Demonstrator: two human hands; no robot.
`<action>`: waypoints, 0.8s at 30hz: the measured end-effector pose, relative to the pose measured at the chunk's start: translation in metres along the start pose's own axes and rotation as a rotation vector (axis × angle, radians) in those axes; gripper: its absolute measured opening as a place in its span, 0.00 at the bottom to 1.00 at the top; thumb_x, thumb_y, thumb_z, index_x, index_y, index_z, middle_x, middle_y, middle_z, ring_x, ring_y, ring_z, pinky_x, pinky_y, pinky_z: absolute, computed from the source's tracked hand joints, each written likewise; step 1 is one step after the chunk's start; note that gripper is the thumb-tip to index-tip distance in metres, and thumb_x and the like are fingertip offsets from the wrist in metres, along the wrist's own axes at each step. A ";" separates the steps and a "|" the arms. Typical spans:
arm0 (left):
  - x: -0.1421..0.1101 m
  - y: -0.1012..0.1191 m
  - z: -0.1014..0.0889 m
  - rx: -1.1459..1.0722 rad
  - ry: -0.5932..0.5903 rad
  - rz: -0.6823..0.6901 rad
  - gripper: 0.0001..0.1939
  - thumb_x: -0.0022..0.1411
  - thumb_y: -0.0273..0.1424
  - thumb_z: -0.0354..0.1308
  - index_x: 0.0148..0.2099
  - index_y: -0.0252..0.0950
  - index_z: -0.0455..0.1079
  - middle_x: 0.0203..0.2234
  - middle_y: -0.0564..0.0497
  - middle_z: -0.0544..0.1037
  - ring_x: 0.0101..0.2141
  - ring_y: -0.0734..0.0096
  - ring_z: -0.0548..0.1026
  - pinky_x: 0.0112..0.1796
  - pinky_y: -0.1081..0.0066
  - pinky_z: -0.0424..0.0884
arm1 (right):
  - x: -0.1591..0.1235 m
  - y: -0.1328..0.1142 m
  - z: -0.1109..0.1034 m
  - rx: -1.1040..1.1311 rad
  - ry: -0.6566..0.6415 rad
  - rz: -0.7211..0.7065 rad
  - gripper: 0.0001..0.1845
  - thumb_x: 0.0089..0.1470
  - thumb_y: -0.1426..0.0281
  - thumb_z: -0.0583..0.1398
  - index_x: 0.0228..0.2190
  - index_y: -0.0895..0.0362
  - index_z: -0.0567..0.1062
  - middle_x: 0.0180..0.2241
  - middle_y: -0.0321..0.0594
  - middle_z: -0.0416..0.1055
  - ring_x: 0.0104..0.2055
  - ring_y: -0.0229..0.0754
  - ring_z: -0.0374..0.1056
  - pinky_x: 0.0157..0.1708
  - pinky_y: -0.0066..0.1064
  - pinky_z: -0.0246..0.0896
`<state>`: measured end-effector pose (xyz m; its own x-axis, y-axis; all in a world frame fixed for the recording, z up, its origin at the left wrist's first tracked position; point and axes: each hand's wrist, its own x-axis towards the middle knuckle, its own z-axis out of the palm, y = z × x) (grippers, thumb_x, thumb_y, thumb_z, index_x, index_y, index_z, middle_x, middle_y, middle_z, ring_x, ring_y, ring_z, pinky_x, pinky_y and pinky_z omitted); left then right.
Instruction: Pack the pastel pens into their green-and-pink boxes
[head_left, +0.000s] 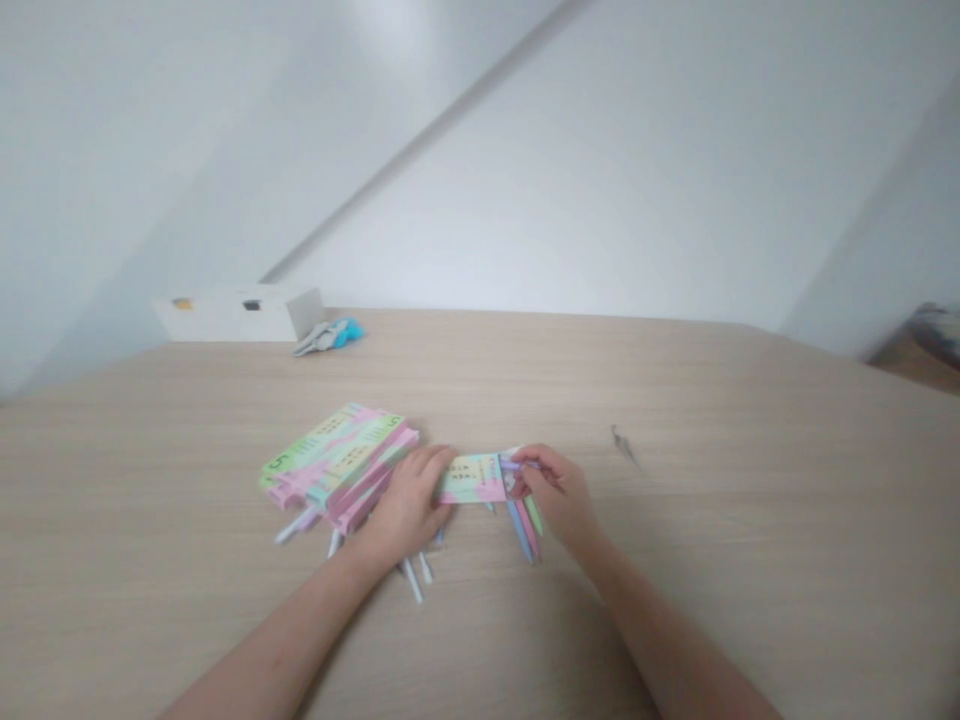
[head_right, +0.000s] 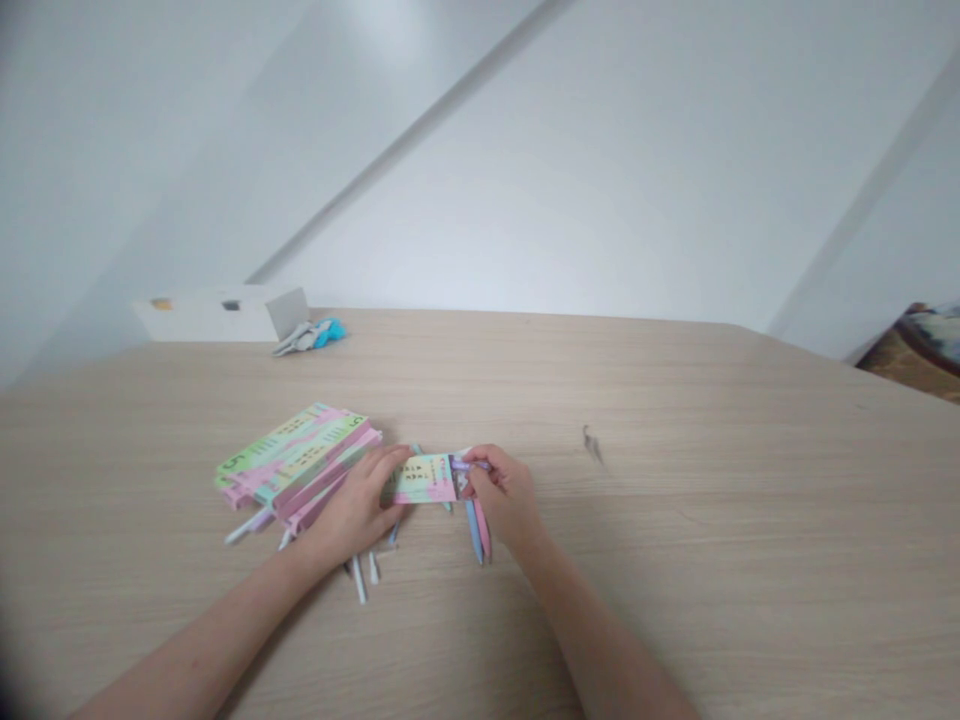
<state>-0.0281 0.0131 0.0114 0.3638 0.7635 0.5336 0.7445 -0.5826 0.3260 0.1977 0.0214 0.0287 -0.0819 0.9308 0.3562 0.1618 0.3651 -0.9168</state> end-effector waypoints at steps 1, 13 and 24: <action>0.000 0.000 0.000 0.000 -0.005 0.000 0.31 0.50 0.23 0.55 0.58 0.38 0.56 0.53 0.44 0.66 0.55 0.56 0.63 0.55 0.54 0.60 | 0.000 0.000 0.000 0.001 -0.004 -0.003 0.10 0.49 0.72 0.55 0.32 0.56 0.75 0.17 0.32 0.71 0.21 0.38 0.69 0.23 0.27 0.64; 0.000 -0.001 -0.001 -0.007 -0.020 0.010 0.32 0.50 0.23 0.55 0.58 0.38 0.55 0.54 0.42 0.65 0.55 0.55 0.62 0.55 0.52 0.60 | 0.002 0.003 0.003 0.046 0.028 -0.014 0.09 0.52 0.65 0.58 0.36 0.54 0.65 0.21 0.30 0.70 0.21 0.37 0.69 0.22 0.27 0.65; -0.001 -0.001 0.000 0.024 -0.030 0.002 0.31 0.51 0.23 0.55 0.58 0.37 0.55 0.54 0.42 0.64 0.55 0.56 0.61 0.56 0.55 0.59 | 0.003 0.004 0.003 0.072 -0.020 0.031 0.10 0.52 0.65 0.57 0.37 0.56 0.72 0.26 0.36 0.74 0.24 0.37 0.70 0.23 0.28 0.67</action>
<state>-0.0294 0.0133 0.0104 0.3812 0.7707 0.5105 0.7572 -0.5771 0.3059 0.1954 0.0252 0.0258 -0.0979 0.9410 0.3240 0.0935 0.3328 -0.9384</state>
